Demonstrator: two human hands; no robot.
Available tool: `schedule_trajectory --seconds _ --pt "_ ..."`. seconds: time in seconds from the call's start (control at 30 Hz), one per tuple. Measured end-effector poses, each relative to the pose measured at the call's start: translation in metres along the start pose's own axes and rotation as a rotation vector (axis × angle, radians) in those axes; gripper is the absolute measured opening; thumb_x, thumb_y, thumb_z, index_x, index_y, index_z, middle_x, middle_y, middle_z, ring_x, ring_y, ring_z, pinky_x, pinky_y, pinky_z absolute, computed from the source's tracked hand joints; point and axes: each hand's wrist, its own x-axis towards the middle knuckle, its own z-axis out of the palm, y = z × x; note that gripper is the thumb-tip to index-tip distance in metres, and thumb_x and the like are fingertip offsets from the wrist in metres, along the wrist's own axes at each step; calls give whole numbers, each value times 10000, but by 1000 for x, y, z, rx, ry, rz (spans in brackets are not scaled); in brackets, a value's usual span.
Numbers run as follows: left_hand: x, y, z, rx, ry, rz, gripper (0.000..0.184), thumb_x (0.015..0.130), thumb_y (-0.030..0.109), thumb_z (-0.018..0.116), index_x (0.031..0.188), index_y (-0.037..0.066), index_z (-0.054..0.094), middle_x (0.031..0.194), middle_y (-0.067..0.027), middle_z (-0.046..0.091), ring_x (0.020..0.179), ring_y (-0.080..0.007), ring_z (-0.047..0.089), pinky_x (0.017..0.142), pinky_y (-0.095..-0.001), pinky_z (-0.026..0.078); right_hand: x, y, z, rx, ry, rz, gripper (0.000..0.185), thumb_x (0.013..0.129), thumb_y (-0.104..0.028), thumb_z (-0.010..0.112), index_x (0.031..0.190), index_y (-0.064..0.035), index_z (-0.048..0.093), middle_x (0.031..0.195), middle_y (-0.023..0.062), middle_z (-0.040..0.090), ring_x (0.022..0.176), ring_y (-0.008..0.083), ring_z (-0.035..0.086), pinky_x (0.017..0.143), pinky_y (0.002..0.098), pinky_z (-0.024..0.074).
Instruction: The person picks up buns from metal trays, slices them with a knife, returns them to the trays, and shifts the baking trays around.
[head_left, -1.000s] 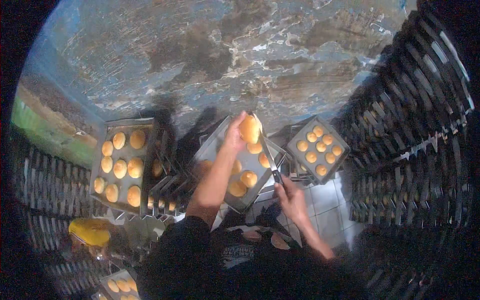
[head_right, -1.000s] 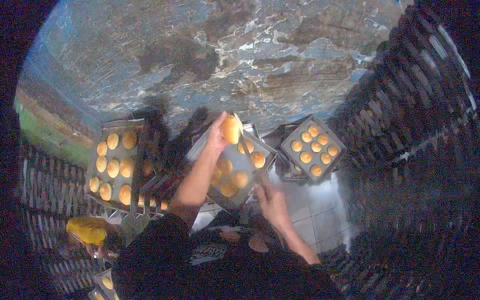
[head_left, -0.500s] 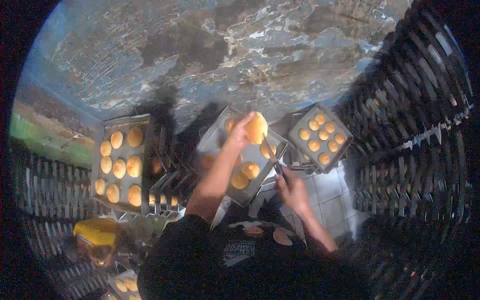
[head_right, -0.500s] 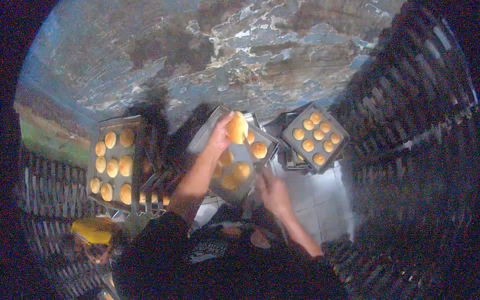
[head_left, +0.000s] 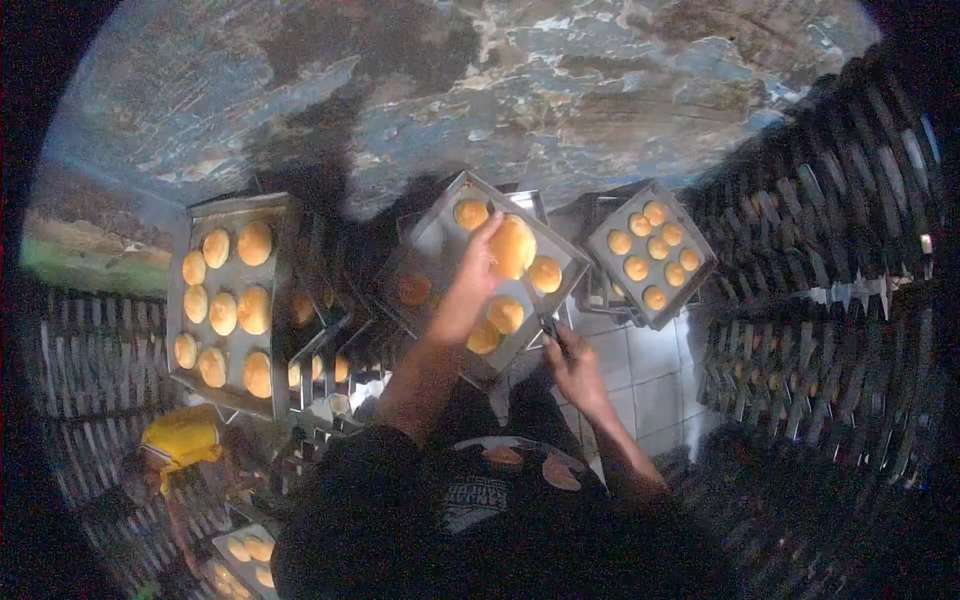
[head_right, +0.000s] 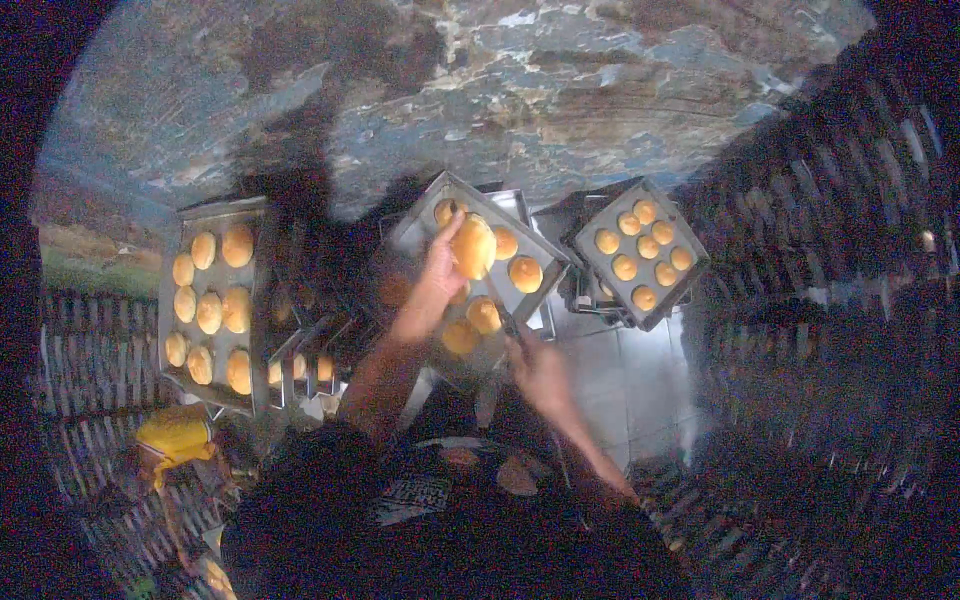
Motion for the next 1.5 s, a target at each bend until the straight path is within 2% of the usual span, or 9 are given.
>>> schedule_trajectory --seconds 0.13,0.27,0.33,0.5,0.6,0.77,0.9,1.13,1.5 --pt "12 -27 -37 22 79 -34 316 963 392 662 1083 100 656 971 -51 712 864 -226 701 775 -397 582 60 -11 28 43 -42 0 388 1011 -212 584 1369 -65 570 996 269 695 895 364 722 775 427 546" --pt "40 6 -77 -48 -71 -45 352 959 428 656 1047 87 655 931 -74 718 830 -222 710 745 -402 587 61 27 49 21 -153 121 388 1015 -247 581 1381 -117 571 1018 244 704 909 370 714 780 431 543" --pt "59 24 -105 -94 -44 8 333 998 374 603 1101 58 628 958 -97 707 813 -241 714 692 -417 602 39 51 60 77 -234 304 351 1038 -221 549 1353 -70 585 868 96 669 780 122 597 702 306 499" --pt "107 56 -192 -56 -7 25 455 1053 477 457 1115 57 618 954 -70 701 833 -220 702 757 -379 585 -12 104 74 100 -313 440 354 1025 -198 563 1355 -71 583 983 113 689 861 170 650 771 326 524" --pt "120 63 -251 -6 -105 159 494 1080 472 387 1182 43 610 1015 -99 692 953 -235 676 866 -401 548 -33 150 78 -355 -352 62 367 1027 -201 560 1365 -59 576 1094 166 699 971 243 674 846 369 524" --pt "137 37 -369 1181 884 568 499 1049 423 458 1325 23 571 1234 -216 616 1106 -346 613 996 -459 480 -36 143 83 54 -297 454 380 1027 -180 543 1362 -4 575 1282 209 656 1200 298 628 983 400 489" --pt "104 32 -378 1257 927 416 482 1037 408 483 1312 23 577 1221 -201 628 1102 -333 620 990 -451 487 -12 127 86 7 -290 340 392 1021 -166 553 1372 6 571 1298 214 650 1205 283 623 986 385 488" --pt "57 45 -359 1191 644 -122 445 1011 372 542 1282 22 591 1190 -165 654 1093 -303 636 977 -431 504 10 102 77 140 -230 427 364 1024 -168 570 1343 6 588 984 87 675 760 124 614 674 276 512" --pt "13 66 -217 575 303 229 398 969 316 636 1234 21 613 1141 -109 695 1078 -255 662 955 -400 531 36 110 68 639 -193 366 274 1025 -212 583 1241 -48 622 782 -18 571 664 81 538 574 249 438"
